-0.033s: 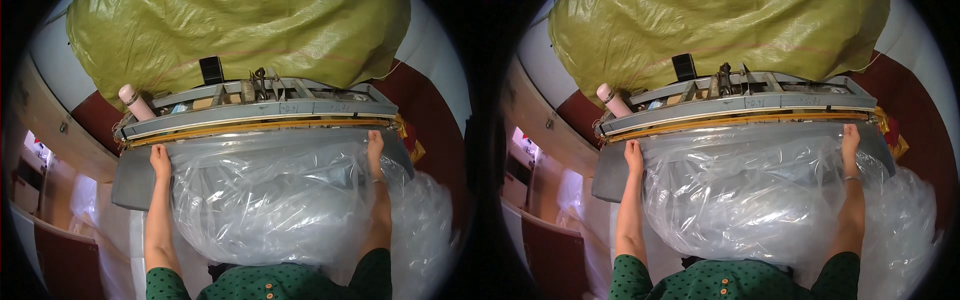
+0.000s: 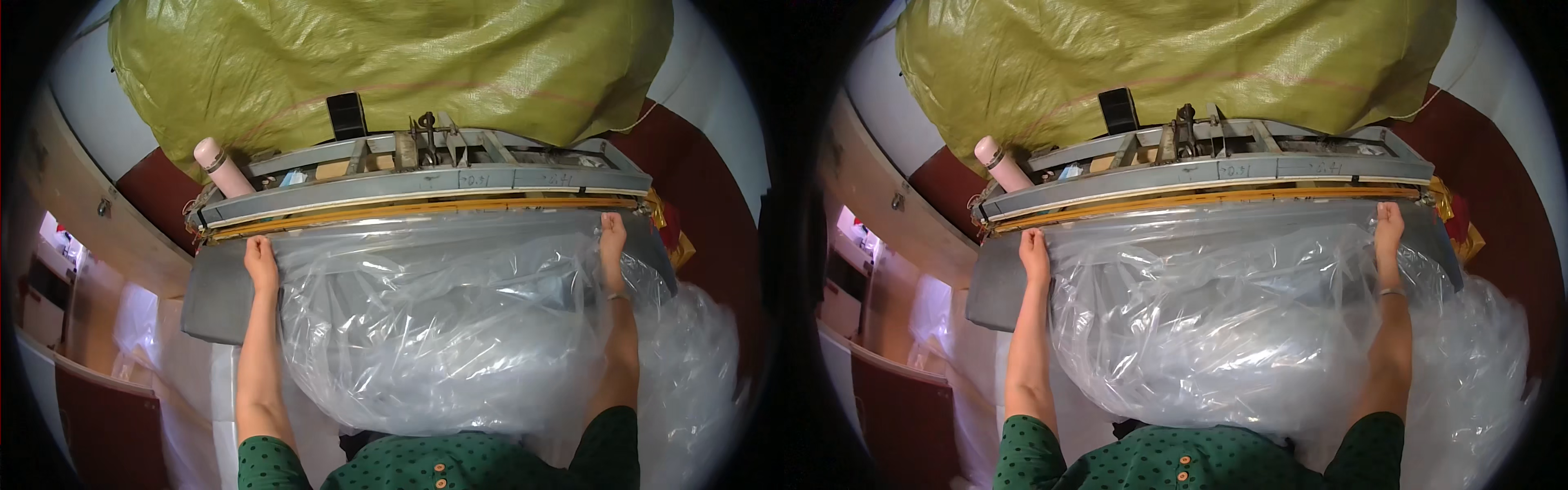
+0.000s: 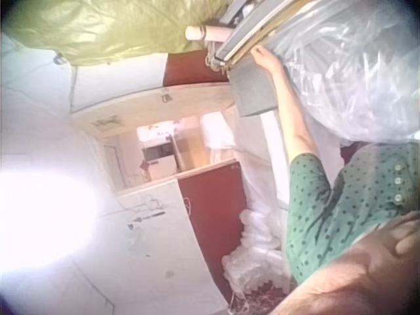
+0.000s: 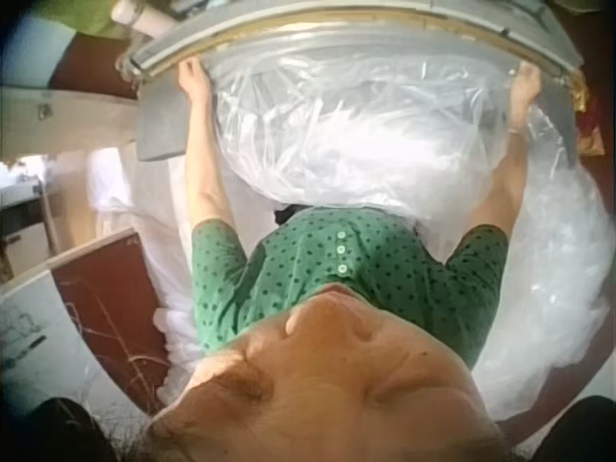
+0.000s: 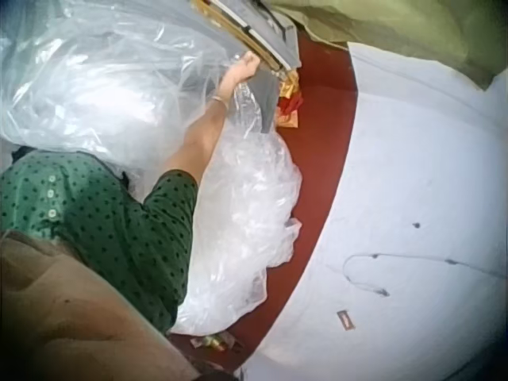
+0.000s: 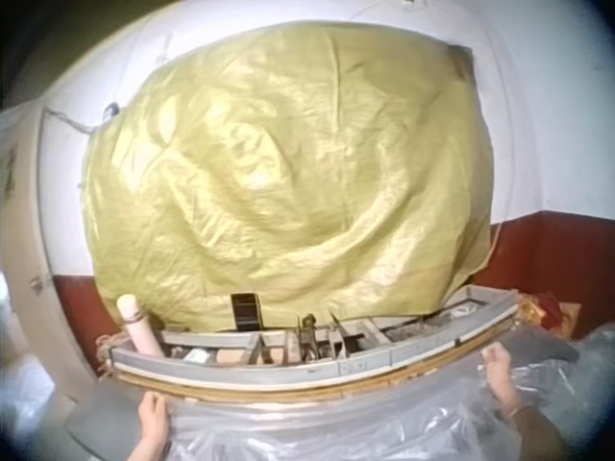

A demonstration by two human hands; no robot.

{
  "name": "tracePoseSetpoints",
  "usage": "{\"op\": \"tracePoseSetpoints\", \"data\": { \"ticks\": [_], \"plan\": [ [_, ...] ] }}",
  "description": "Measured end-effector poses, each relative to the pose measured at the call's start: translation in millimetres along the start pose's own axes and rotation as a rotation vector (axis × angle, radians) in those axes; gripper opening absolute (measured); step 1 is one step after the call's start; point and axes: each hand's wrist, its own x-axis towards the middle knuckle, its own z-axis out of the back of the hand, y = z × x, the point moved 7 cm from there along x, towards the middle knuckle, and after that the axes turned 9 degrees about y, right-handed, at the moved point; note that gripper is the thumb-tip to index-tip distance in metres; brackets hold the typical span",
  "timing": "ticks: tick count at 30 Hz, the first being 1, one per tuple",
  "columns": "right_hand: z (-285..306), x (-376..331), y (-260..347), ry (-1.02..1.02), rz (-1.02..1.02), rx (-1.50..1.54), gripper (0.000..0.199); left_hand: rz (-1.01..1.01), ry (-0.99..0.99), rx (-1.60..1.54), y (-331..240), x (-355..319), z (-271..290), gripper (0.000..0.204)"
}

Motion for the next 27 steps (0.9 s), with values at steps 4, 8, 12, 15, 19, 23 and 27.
{"op": "tracePoseSetpoints", "data": {
  "ticks": [4, 8, 12, 15, 19, 23, 27],
  "plan": [
    [-17.2, 16.6, -16.3, 0.054, -0.108, 0.128, 0.014, 0.061, -0.008, -0.163, 13.9, 19.2, -12.7, 0.016],
    [-27.9, 27.8, -18.1, -0.014, -0.01, 0.084, 0.014, 0.114, 0.003, -0.235, 24.5, 33.5, -21.7, 0.016],
    [-23.6, 29.0, -24.7, -0.057, -0.002, 0.072, 0.015, 0.117, -0.018, -0.233, 28.9, 34.1, -21.9, 0.015],
    [-19.5, 29.8, -33.0, -0.012, -0.09, 0.084, 0.011, 0.03, -0.136, -0.183, 43.1, 37.3, -10.9, 0.012],
    [-22.6, 20.5, -12.2, 0.021, -0.145, 0.236, 0.006, 0.131, -0.244, -0.215, 44.1, 29.1, 3.0, 0.009],
    [-22.7, 21.3, -7.1, 0.043, -0.12, 0.216, 0.003, 0.191, -0.283, -0.489, 49.2, 25.2, 9.7, 0.009],
    [-15.3, 10.3, 17.1, 0.211, 0.02, 0.089, 0.006, -0.075, -0.062, 0.173, -15.6, 6.0, 0.5, 0.022]
  ]
}}
